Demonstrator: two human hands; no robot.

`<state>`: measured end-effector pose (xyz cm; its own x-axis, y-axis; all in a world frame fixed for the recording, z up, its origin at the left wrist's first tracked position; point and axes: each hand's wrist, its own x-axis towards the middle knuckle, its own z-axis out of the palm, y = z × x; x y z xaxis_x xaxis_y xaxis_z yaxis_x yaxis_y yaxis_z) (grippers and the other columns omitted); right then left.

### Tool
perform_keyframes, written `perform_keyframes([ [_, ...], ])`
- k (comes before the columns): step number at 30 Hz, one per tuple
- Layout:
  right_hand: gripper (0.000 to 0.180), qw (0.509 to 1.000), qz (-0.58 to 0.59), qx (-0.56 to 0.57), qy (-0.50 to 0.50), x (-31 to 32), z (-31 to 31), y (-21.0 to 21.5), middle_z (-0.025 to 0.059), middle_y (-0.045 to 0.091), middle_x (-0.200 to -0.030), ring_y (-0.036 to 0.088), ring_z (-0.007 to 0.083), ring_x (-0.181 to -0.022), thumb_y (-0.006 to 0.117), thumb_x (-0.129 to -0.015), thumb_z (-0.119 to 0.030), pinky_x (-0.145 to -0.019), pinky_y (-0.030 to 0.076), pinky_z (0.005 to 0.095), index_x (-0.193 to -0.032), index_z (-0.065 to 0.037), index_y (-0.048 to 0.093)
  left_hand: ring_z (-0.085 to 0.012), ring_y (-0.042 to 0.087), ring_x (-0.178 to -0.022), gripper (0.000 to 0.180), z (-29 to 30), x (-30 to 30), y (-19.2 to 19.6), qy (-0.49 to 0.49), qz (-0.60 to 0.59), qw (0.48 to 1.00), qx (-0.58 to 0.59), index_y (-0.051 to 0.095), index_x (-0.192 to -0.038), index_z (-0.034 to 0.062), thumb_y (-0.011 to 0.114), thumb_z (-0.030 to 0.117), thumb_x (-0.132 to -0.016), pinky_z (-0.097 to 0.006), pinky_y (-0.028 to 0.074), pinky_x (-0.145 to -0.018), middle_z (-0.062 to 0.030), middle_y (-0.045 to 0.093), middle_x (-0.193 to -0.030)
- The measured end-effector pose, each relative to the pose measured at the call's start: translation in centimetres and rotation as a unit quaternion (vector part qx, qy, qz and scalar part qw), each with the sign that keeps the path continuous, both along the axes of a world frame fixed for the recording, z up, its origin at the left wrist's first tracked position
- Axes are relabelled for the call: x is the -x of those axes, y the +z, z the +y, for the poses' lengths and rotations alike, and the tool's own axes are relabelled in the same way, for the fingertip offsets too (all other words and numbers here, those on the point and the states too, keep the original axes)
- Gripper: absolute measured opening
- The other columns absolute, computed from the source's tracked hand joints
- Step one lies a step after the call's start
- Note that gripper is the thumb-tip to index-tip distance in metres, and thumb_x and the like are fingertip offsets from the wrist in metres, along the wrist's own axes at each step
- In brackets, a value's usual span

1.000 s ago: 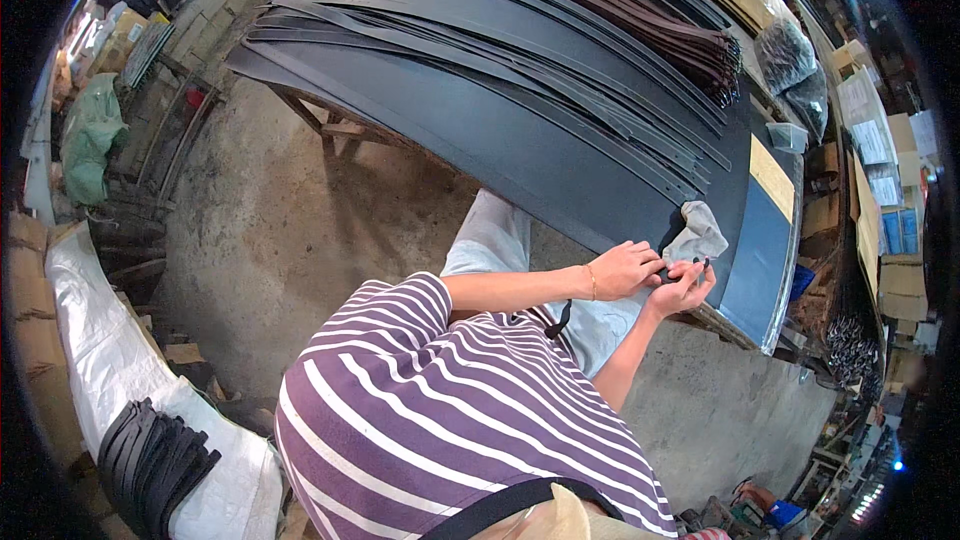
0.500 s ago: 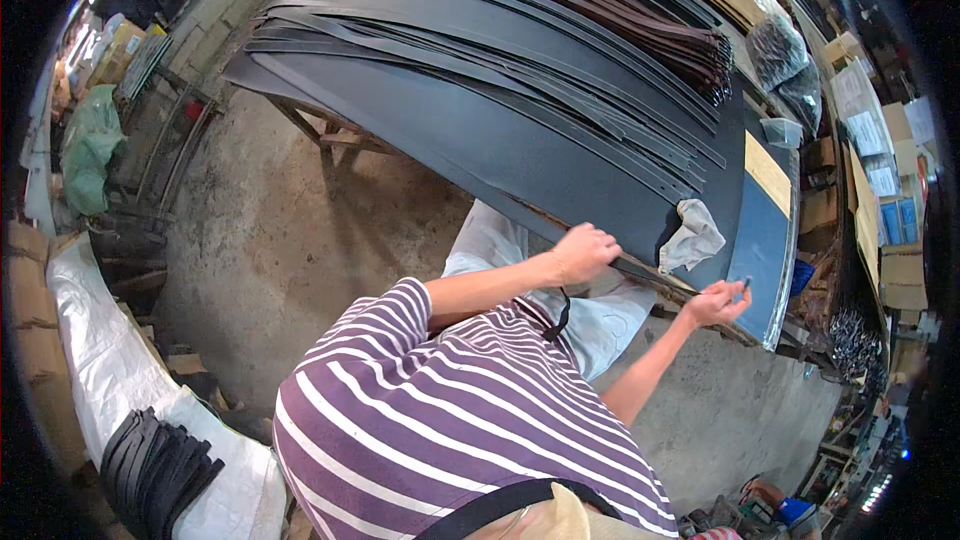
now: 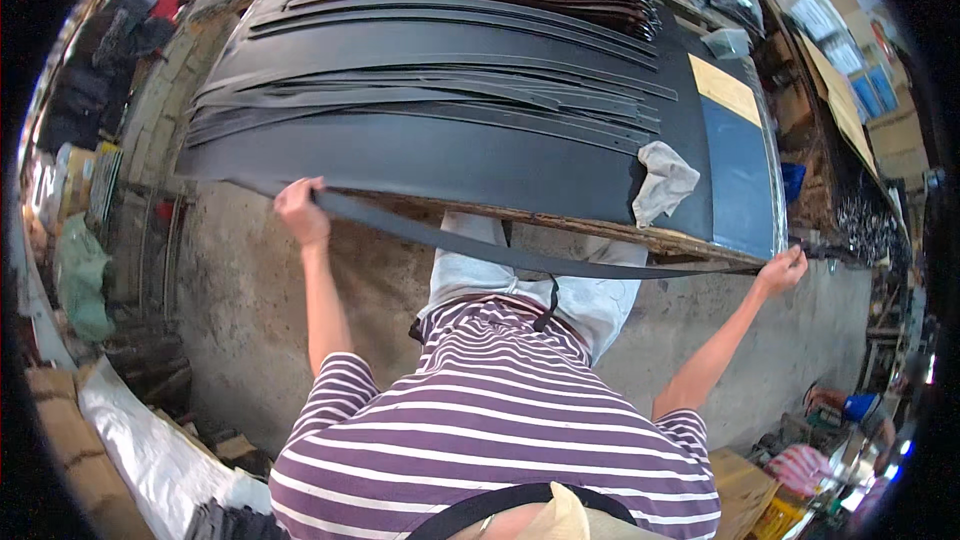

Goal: Applying edge paint or sealant to the ends of leather belts and wiping them clean.

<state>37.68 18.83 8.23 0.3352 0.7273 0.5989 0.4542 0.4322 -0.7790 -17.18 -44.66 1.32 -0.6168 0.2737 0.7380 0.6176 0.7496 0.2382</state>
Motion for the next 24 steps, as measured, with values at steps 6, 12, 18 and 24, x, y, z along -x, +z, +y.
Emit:
perform_keyframes([
  [6, 0.037, 0.993, -0.103, 0.058, 0.003, 2.8, 1.7, -1.6, 0.0064, 0.061, -0.080, 0.057, 0.0152, -0.066, 0.060, -0.100, -0.034, -0.059, 0.047, 0.0317, -0.114, 0.001, 0.062, -0.0201, 0.056, -0.076, 0.020, -7.2, 6.7, 3.7, -0.084, -0.166, 0.873, -0.450, 0.053, -0.102, -0.0001, 0.060, -0.003, -0.084, -0.036, 0.047, -0.061, -0.0085, 0.052, -0.086],
  [12, 0.038, 0.975, -0.194, 0.100, 0.039, 8.5, 10.0, -3.7, 0.0210, 0.070, -0.096, 0.068, 0.0339, -0.085, 0.063, -0.097, -0.034, -0.076, 0.051, 0.0426, -0.111, 0.002, 0.065, -0.0330, 0.054, -0.085, 0.050, -0.5, 15.3, 15.6, 0.035, 0.028, 0.994, 0.101, 0.044, -0.115, 0.0039, 0.070, 0.004, -0.072, -0.045, 0.045, -0.079, -0.0144, 0.048, -0.095],
  [18, 0.044, 0.964, -0.192, 0.181, 0.045, 24.6, 14.2, -4.1, 0.0254, 0.068, -0.112, 0.063, 0.0439, -0.109, 0.057, -0.095, -0.041, -0.095, 0.047, 0.0493, -0.116, -0.003, 0.065, -0.0327, 0.056, -0.100, 0.046, 3.6, 28.6, 20.6, 0.035, 0.140, 0.950, 0.278, 0.049, -0.107, 0.0044, 0.073, 0.009, -0.068, -0.044, 0.042, -0.089, -0.0136, 0.054, -0.098],
  [24, 0.041, 0.950, -0.179, 0.250, 0.055, 35.6, 19.5, -5.9, 0.0279, 0.067, -0.112, 0.061, 0.0454, -0.112, 0.056, -0.094, -0.035, -0.097, 0.046, 0.0509, -0.114, -0.001, 0.064, -0.0314, 0.053, -0.117, 0.054, 12.9, 41.4, 19.6, 0.108, 0.105, 0.924, 0.352, 0.049, -0.124, 0.0081, 0.068, 0.011, -0.073, -0.049, 0.041, -0.098, -0.0115, 0.055, -0.117],
])
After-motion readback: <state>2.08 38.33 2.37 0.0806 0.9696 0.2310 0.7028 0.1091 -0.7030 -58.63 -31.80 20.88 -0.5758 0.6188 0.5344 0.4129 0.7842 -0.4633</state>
